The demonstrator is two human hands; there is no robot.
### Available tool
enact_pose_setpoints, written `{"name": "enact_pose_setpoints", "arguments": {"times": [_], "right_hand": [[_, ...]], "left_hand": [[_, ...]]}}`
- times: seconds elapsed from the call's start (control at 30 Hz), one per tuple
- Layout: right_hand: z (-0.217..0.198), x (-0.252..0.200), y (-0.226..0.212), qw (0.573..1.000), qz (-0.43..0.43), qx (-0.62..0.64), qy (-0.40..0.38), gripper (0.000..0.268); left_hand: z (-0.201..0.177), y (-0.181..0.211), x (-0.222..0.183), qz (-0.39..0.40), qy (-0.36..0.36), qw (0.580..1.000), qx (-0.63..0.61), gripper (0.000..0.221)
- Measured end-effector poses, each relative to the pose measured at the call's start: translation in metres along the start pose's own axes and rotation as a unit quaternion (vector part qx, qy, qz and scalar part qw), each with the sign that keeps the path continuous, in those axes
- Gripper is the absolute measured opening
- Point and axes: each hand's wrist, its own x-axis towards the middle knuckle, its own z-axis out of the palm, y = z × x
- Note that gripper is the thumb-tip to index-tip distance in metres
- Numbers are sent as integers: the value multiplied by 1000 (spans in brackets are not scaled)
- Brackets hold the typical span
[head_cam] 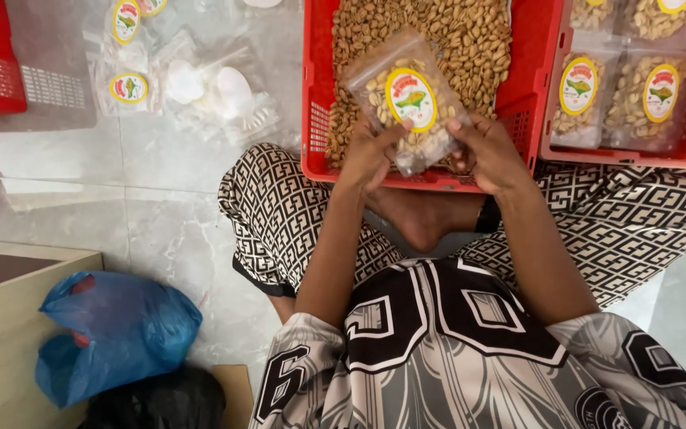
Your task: The person is manually packaging peanuts by scooping them from a large red crate into small plastic bags using a spoon.
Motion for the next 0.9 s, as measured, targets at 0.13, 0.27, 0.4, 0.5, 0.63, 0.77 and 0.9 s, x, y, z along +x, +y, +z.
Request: {"name": "enact_pose_setpoints", "arguments": {"times": [0.13,0.27,0.4,0.5,0.63,0.77,0.9], "right_hand": [[14,-10,-15,998,-25,-49,-15,22],[9,-5,-4,999,-49,-18,-12,30],[-30,19,43,998,-69,0,-14,33],[7,-8,-1,997,-67,-8,-32,36],[-16,4,25,998,-54,21,9,40],[-2,11,16,996,-59,64,34,32],[20,-5,-12,992,-49,102,60,32]], "left_hand": [[-1,-5,-6,-10,-13,999,36,59],[-2,-8,-3,-13,-50,998,47,62],[3,-11,-4,-18,-89,993,74,66],[5,-6,-6,-48,-112,989,89,71],[12,5,-6,-62,-85,988,116,66],[14,1,4,-94,-68,988,101,56],[28,13,-4,-99,-69,984,131,50]]}}
